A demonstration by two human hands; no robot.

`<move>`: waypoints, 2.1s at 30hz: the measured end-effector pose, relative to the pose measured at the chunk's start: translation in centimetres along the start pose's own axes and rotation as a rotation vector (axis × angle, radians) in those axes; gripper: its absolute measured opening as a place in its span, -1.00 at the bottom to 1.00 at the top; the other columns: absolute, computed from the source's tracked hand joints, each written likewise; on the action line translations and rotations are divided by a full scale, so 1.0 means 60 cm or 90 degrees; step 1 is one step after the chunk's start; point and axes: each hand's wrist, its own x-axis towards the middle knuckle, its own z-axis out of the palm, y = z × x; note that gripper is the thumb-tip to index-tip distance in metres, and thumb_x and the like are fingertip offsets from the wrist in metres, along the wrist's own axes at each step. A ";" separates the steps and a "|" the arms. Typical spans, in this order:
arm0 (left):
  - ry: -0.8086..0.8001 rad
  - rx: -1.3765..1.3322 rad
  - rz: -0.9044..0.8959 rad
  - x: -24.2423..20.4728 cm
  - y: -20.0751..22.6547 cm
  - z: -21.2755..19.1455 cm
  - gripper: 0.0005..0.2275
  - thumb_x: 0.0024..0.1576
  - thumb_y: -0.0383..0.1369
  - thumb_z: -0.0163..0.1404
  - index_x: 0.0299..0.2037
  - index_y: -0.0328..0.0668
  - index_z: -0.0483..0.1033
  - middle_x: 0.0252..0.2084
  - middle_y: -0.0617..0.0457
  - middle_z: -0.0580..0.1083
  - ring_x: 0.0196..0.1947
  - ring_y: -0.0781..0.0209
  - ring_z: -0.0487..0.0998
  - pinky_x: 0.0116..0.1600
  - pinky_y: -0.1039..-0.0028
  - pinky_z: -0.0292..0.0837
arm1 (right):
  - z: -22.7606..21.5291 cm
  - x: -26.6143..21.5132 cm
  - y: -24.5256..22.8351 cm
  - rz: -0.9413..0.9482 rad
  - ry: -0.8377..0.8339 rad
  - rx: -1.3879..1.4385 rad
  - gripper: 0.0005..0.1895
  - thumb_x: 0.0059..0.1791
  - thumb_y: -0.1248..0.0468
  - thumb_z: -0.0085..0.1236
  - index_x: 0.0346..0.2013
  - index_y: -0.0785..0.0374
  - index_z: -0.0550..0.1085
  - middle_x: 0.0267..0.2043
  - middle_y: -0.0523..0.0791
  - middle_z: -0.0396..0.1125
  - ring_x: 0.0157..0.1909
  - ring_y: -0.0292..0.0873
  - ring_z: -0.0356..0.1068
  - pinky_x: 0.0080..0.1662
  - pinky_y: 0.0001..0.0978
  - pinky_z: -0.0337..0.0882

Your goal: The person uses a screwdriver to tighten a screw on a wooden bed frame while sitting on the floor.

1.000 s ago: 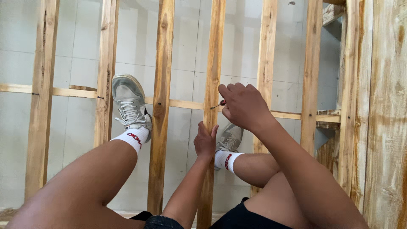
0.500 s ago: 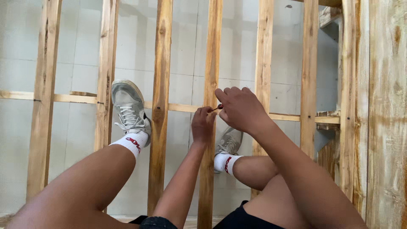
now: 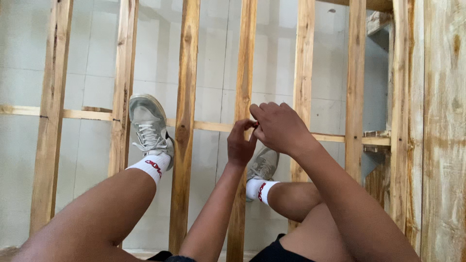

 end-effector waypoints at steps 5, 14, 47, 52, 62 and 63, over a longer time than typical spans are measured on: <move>0.005 -0.006 -0.001 -0.008 0.004 -0.003 -0.85 0.22 -0.41 0.13 -0.07 0.03 0.47 -0.20 0.20 0.52 -0.14 0.17 0.64 -0.02 0.36 0.63 | 0.024 -0.004 0.008 0.001 0.004 -0.011 -0.78 -0.01 0.20 -0.10 -0.07 0.10 0.35 -0.33 -0.08 0.34 -0.20 0.01 0.45 -0.08 -0.08 0.44; 0.007 0.057 0.043 -0.016 -0.002 0.000 -0.84 0.26 -0.40 0.06 0.01 -0.01 0.44 -0.18 0.14 0.51 -0.13 0.07 0.60 -0.01 0.27 0.55 | 0.027 0.001 0.003 -0.021 0.005 0.015 -0.75 0.00 0.22 -0.11 -0.03 0.11 0.35 -0.31 -0.03 0.35 -0.21 0.04 0.44 -0.10 -0.08 0.45; 0.015 0.105 0.104 -0.011 -0.002 0.002 -0.85 0.30 -0.37 -0.02 0.04 -0.08 0.42 -0.16 0.13 0.48 -0.15 0.12 0.58 0.00 0.32 0.46 | 0.018 0.006 0.002 -0.032 -0.015 0.059 -0.78 0.03 0.27 -0.15 -0.05 0.22 0.32 -0.32 0.04 0.36 -0.22 0.12 0.48 -0.08 -0.04 0.48; 0.042 0.115 0.103 -0.017 -0.007 0.010 -0.85 0.29 -0.35 0.00 0.03 -0.06 0.45 -0.15 0.18 0.50 -0.15 0.20 0.60 0.02 0.37 0.47 | 0.020 -0.004 0.002 -0.034 -0.013 0.068 -0.80 0.05 0.28 -0.13 -0.05 0.21 0.34 -0.32 0.00 0.34 -0.27 0.03 0.44 -0.12 -0.18 0.46; -0.129 0.270 -0.346 -0.133 -0.064 0.011 -0.32 0.19 -0.19 0.16 0.39 -0.31 0.04 0.15 -0.34 0.35 0.03 -0.47 0.48 0.06 -0.19 0.47 | 0.033 -0.024 0.014 -0.138 0.032 -0.166 -0.89 0.08 0.30 0.03 -0.09 0.18 0.38 -0.24 -0.11 0.36 -0.15 -0.12 0.44 -0.07 -0.33 0.43; -0.146 0.288 -0.359 -0.150 -0.072 0.010 -0.39 0.23 -0.15 0.08 0.36 -0.32 0.11 -0.02 -0.28 0.49 -0.24 -0.36 0.64 -0.18 -0.10 0.61 | 0.049 -0.033 0.016 -0.174 0.048 -0.234 -0.95 0.09 0.28 0.05 -0.16 0.12 0.39 -0.25 -0.18 0.35 -0.14 -0.19 0.42 -0.07 -0.40 0.41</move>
